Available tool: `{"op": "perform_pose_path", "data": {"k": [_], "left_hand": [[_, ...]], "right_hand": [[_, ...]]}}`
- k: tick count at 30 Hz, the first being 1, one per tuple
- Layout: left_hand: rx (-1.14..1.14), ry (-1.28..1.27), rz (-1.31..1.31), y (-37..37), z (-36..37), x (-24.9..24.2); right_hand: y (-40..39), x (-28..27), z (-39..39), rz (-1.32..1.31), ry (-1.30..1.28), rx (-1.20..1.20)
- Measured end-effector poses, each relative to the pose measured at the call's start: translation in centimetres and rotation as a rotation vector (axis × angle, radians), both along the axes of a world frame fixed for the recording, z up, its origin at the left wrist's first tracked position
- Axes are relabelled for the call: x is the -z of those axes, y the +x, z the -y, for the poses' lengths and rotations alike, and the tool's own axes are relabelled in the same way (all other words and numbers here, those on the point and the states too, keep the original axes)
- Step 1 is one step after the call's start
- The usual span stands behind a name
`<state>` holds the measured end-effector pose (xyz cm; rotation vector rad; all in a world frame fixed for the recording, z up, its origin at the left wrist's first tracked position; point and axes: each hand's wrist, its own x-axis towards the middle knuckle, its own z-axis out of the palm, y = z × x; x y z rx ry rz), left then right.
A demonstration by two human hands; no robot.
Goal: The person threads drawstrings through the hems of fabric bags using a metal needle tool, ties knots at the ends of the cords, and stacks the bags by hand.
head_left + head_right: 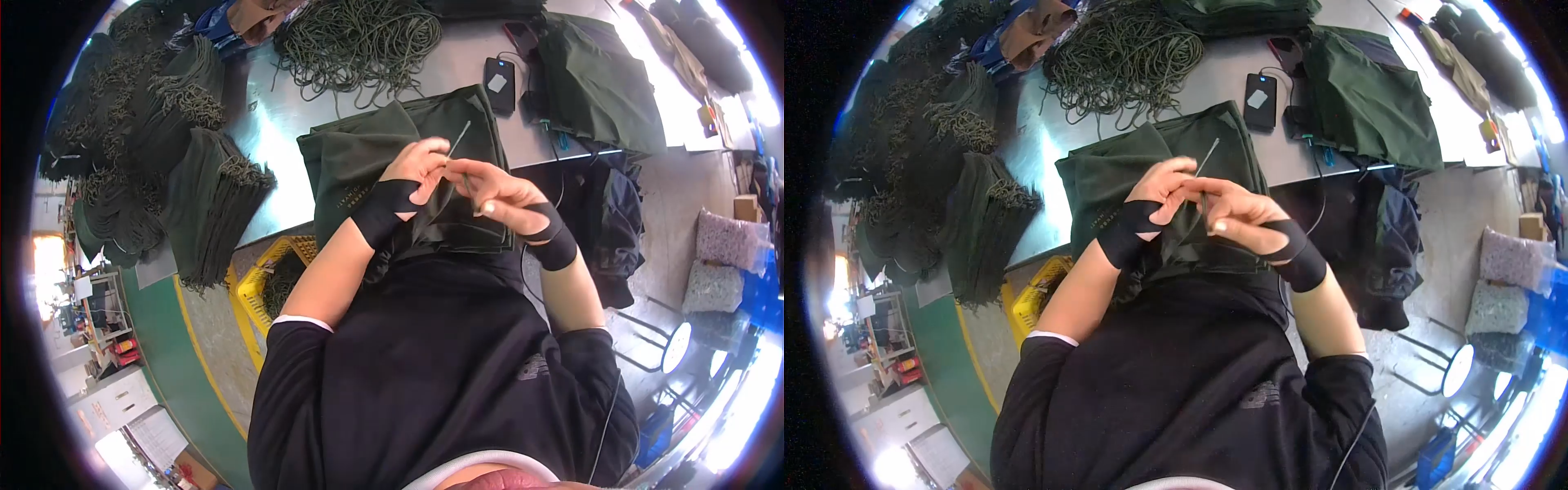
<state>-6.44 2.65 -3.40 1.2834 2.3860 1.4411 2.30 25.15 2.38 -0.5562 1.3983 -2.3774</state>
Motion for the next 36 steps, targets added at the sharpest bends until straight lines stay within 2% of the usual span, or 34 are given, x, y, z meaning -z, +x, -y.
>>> {"op": "perform_pose_path", "data": {"k": [2,3,4,5,6,8,9,10,12,13,15,16,18,20,21,22,24,26,28,30,34,36], "left_hand": [[-0.183,0.013,0.044,1.4,0.1,-2.8],[-0.245,-0.026,0.011,1.8,0.3,-4.7],[-0.342,-0.096,-0.039,2.3,0.6,-6.2],[-0.304,-0.025,0.290,2.9,1.1,-6.3],[-0.266,0.050,0.616,3.3,1.6,-6.5],[-0.155,-0.168,1.107,3.4,1.1,-9.2],[-0.113,-0.047,1.208,3.6,1.2,-8.8],[-0.131,-0.020,1.227,3.5,1.5,-7.8],[-0.157,0.011,1.278,3.6,2.2,-6.6],[-0.156,0.003,1.282,3.9,2.2,-6.7],[-0.266,-0.127,0.862,4.9,2.4,-7.1],[-0.262,-0.135,0.863,5.5,2.3,-7.1],[-0.319,-0.264,0.156,6.6,1.7,-6.6],[-0.330,-0.224,0.076,7.1,1.5,-5.9],[-0.392,-0.150,-0.005,7.3,1.4,-5.5],[-0.450,-0.076,-0.084,7.3,1.2,-5.2],[-0.439,-0.036,-0.067,7.2,1.3,-4.9],[-0.404,0.238,0.193,6.8,1.4,-4.5],[-0.332,0.279,0.283,6.2,2.0,-4.2],[-0.219,0.360,0.638,5.8,2.3,-4.5],[-0.110,0.309,0.750,4.4,2.9,-4.7],[-0.069,0.273,0.708,3.9,3.1,-4.8]], "right_hand": [[0.8,-0.2,0.8,-0.101,0.166,0.068],[0.8,-0.3,1.1,-0.092,0.159,0.072],[0.7,-0.4,1.5,-0.232,0.323,0.108],[0.6,-0.5,1.9,-0.376,0.487,0.142],[0.7,-0.5,2.4,-0.375,0.481,0.142],[1.1,-0.6,3.5,-0.527,0.597,0.177],[1.3,-0.6,4.0,-0.609,0.698,0.201],[1.4,-0.6,4.2,-0.612,0.689,0.196],[1.7,-0.4,4.5,-0.656,0.832,0.226],[1.7,0.2,4.7,-0.690,0.812,0.347],[1.6,1.5,4.4,-0.610,0.820,0.375],[1.5,2.1,4.4,-0.539,0.830,0.400],[1.0,3.5,5.0,-0.562,0.821,0.426],[0.7,4.0,5.7,-0.340,0.652,0.417],[0.9,3.9,6.1,-0.069,0.487,0.378],[0.3,4.4,6.5,0.052,0.291,0.341],[-0.3,4.7,6.4,0.144,0.156,0.288],[-0.9,3.9,5.9,0.185,0.115,0.216],[-1.5,3.4,5.4,0.218,0.076,0.140],[-1.8,2.9,5.3,0.246,0.127,0.106],[-2.0,3.3,5.1,0.298,0.110,0.067],[-1.8,3.0,4.8,0.304,0.119,0.060]]}}
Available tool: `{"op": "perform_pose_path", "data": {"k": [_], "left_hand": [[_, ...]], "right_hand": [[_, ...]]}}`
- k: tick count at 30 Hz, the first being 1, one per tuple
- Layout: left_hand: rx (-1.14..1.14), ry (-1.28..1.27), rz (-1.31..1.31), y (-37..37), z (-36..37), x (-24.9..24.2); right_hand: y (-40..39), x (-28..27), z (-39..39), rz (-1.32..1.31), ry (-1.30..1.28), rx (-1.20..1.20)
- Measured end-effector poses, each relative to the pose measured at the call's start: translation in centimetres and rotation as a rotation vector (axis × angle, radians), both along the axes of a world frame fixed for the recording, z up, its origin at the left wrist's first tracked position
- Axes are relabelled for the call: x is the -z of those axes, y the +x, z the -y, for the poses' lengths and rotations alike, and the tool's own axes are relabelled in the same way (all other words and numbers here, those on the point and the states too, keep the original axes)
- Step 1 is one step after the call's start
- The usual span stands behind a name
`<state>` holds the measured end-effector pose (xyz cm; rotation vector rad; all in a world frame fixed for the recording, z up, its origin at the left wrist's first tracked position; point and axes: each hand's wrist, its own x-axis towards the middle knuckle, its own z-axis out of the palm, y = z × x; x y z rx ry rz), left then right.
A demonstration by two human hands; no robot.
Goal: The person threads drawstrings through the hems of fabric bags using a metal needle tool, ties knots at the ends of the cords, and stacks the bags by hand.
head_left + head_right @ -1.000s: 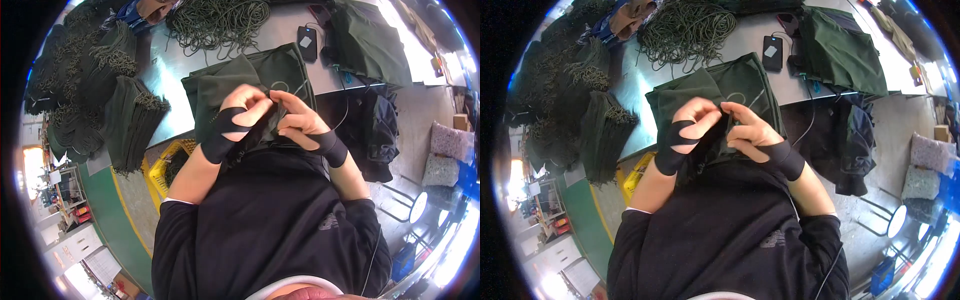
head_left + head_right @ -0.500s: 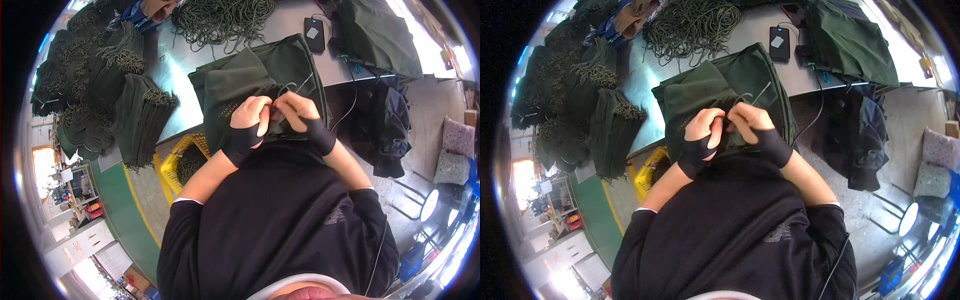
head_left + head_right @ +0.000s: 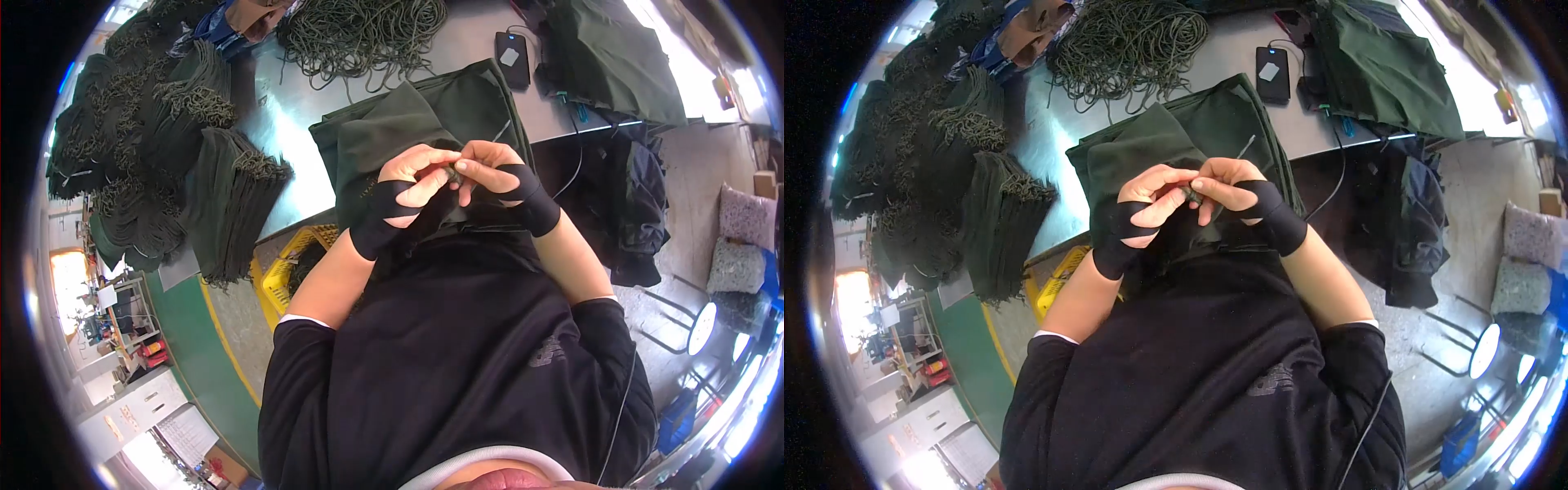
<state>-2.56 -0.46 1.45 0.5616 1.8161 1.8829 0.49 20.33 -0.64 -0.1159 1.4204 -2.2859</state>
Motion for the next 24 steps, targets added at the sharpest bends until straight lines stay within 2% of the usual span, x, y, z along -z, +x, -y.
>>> {"op": "perform_pose_path", "data": {"k": [2,5,12,15,18,20,22,24], "left_hand": [[0.037,-0.022,-0.039,-0.2,0.1,0.2],[0.102,0.086,0.010,-0.1,0.0,0.8],[-0.005,0.111,0.011,1.5,-1.4,0.5],[-0.056,0.141,0.038,1.9,-1.9,-0.2],[-0.083,0.029,0.036,1.6,-1.6,-0.5],[-0.151,-0.289,-0.274,0.9,-1.3,0.4],[-0.154,-0.335,-0.328,1.0,-1.2,0.6],[-0.094,-0.367,-0.336,1.1,-1.3,0.3]], "right_hand": [[0.2,0.0,-0.3,0.014,0.009,-0.014],[0.4,0.5,-0.8,0.129,-0.060,-0.064],[0.7,1.8,-1.3,0.224,-0.200,-0.064],[0.9,1.8,-1.0,0.143,-0.285,-0.011],[1.4,2.4,-0.2,0.099,-0.238,0.135],[1.9,1.1,0.7,0.107,-0.271,0.184],[2.5,0.9,1.2,-0.006,-0.104,0.270],[2.5,1.5,0.7,-0.007,-0.095,0.277]]}}
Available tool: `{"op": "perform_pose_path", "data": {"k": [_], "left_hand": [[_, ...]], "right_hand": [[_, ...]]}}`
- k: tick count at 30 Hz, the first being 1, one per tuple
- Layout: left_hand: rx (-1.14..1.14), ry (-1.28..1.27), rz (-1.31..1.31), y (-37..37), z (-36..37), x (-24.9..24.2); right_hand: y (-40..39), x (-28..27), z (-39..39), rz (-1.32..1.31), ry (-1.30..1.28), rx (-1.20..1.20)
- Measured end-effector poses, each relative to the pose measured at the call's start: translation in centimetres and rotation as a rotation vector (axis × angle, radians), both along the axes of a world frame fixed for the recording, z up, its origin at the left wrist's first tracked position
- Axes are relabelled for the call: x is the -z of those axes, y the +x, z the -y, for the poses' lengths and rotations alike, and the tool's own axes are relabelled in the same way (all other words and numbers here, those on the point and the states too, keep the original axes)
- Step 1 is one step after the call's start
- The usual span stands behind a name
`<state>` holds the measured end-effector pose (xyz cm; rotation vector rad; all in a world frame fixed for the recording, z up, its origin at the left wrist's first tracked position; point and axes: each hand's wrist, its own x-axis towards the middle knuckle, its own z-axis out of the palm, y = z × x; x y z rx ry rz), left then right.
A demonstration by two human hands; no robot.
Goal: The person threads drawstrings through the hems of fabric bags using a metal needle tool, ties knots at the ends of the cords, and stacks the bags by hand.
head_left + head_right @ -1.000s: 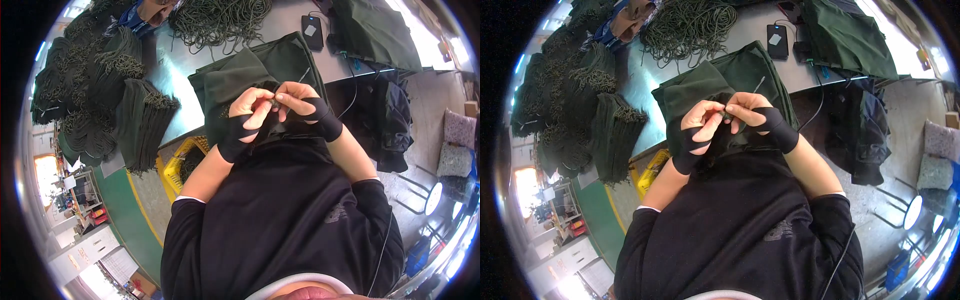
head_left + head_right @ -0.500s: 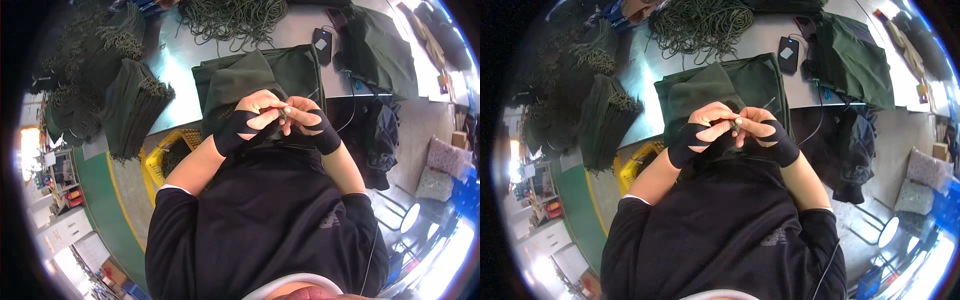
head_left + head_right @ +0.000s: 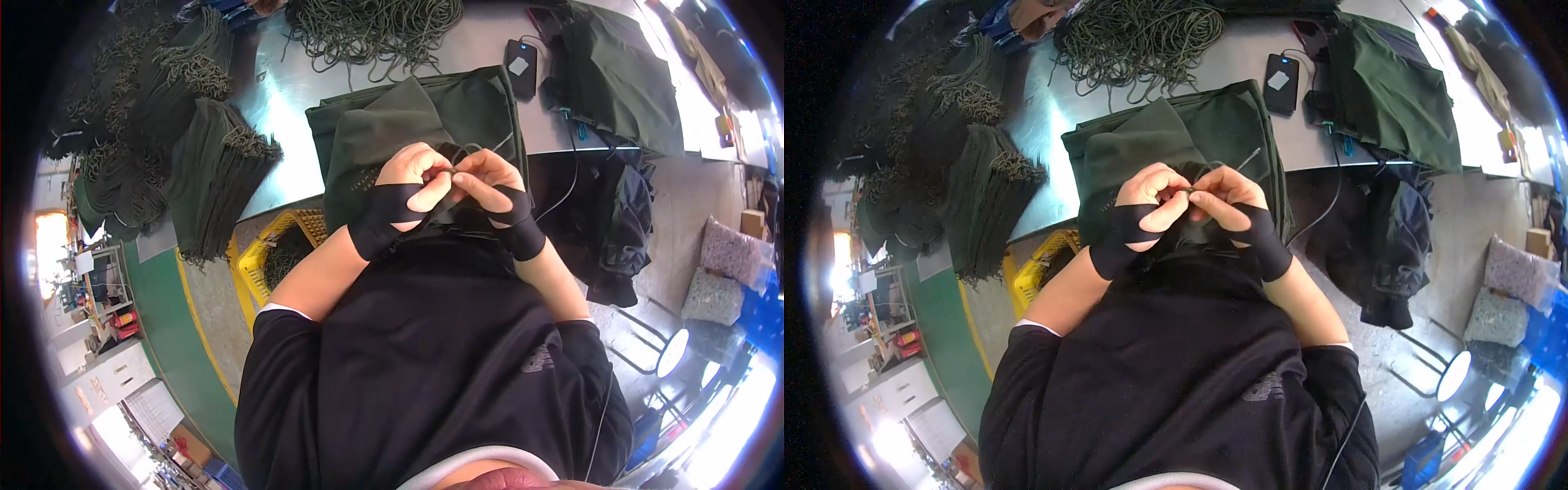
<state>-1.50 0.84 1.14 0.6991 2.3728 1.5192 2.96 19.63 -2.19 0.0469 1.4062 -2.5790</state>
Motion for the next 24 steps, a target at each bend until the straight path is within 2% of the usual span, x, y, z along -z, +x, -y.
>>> {"op": "perform_pose_path", "data": {"k": [1,3,4,6,10,13,17,19,20,22,23,24], "left_hand": [[0.005,0.000,-0.001,0.0,0.0,-0.1],[-0.014,0.091,0.457,-0.1,0.2,-0.5],[-0.019,0.092,0.459,-0.1,0.4,-0.6],[-0.037,0.132,0.750,-0.3,0.8,-0.8],[0.025,0.297,0.904,-0.2,0.9,-1.3],[0.020,0.341,0.954,-0.4,1.1,0.2],[0.072,0.355,0.962,-0.3,1.3,0.0],[-0.030,0.374,0.785,0.4,0.4,-0.1],[-0.031,0.375,0.785,0.5,0.2,0.1],[-0.080,0.304,0.592,0.7,0.0,0.9],[-0.080,0.304,0.595,0.8,0.0,1.0],[-0.116,0.236,0.462,0.8,0.1,0.9]], "right_hand": [[0.0,0.1,-0.3,-0.003,0.040,-0.023],[0.0,-0.2,-0.3,-0.016,0.099,-0.045],[0.0,-0.5,-0.3,-0.014,0.099,-0.049],[0.0,-0.7,-0.4,-0.066,0.320,-0.108],[-0.2,-0.9,-0.7,-0.015,0.301,-0.186],[-0.3,-1.0,-1.0,0.023,0.247,-0.214],[-0.7,-0.8,-1.3,0.070,0.176,-0.247],[-0.7,-0.9,-1.0,0.088,0.162,-0.249],[-0.7,-1.0,-0.8,0.091,0.162,-0.234],[-0.7,-0.9,-0.7,0.097,0.162,-0.216],[-0.7,-0.6,-0.7,0.089,0.142,-0.198],[-0.6,-0.4,-0.7,0.079,0.122,-0.179]]}}
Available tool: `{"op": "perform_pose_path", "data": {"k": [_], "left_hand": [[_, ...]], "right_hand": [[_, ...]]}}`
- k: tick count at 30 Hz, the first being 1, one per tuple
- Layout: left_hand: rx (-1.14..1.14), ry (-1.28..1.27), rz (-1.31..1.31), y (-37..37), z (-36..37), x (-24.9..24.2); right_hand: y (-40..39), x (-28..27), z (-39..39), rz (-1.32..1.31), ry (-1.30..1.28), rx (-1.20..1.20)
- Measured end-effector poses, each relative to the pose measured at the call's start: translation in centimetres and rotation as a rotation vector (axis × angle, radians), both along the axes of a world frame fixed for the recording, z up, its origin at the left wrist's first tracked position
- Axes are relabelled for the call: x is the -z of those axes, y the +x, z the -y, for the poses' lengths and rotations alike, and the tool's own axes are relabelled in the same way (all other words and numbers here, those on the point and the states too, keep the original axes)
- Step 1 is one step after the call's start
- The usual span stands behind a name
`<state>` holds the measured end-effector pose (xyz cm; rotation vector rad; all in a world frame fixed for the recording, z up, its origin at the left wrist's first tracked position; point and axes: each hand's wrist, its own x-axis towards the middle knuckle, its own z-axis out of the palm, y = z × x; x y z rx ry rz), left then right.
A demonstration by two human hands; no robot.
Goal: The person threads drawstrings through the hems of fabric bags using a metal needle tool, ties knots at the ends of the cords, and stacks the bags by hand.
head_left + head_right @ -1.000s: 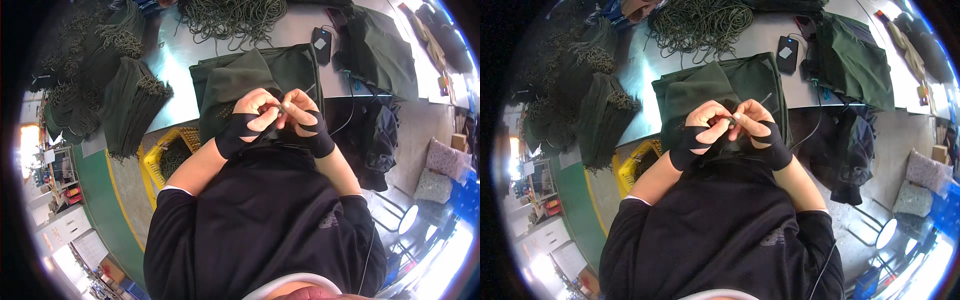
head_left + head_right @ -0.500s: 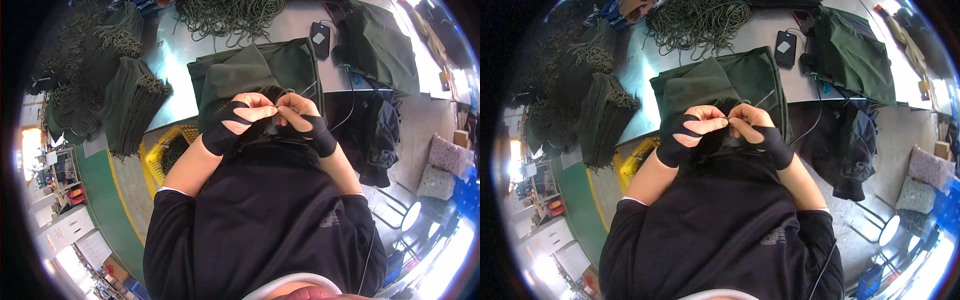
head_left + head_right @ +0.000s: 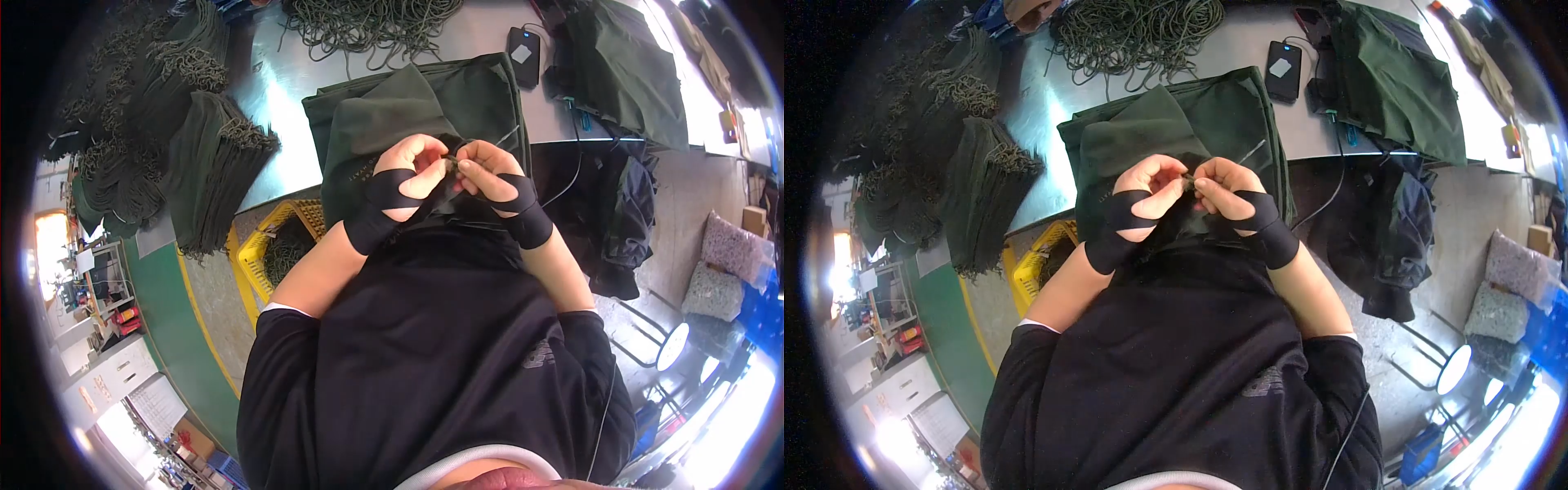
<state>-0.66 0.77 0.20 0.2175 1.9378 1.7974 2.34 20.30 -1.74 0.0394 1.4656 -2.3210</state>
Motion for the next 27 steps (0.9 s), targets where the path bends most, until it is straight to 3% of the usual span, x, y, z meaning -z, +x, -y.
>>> {"op": "perform_pose_path", "data": {"k": [4,10,13,14,15,19,24,27], "left_hand": [[0.013,-0.200,-0.252,0.3,-0.2,-1.7],[0.035,-0.187,-0.231,0.3,-0.4,-2.2],[-0.008,-0.155,-0.203,-0.4,-0.3,-1.4],[-0.046,-0.096,-0.128,-0.6,-0.2,-1.7],[-0.073,0.087,0.186,-1.0,1.0,-2.5],[0.082,0.053,0.325,-2.2,2.5,-1.1],[0.165,-0.176,0.255,-2.5,1.1,-3.5],[0.395,-0.294,0.133,-2.8,0.3,-3.7]], "right_hand": [[0.0,0.1,0.4,0.000,0.035,0.063],[-0.3,-0.3,0.5,-0.025,0.115,0.056],[-0.3,-0.4,0.2,-0.048,-0.026,0.078],[-0.4,-0.8,-0.7,-0.314,0.325,0.095],[-0.4,-1.0,-1.3,-0.574,0.676,0.113],[-1.0,-0.7,-1.4,-0.717,0.728,0.147],[-0.8,-0.8,-0.8,-0.739,0.695,0.130],[-0.6,-1.0,-0.5,-0.808,0.723,0.136]]}}
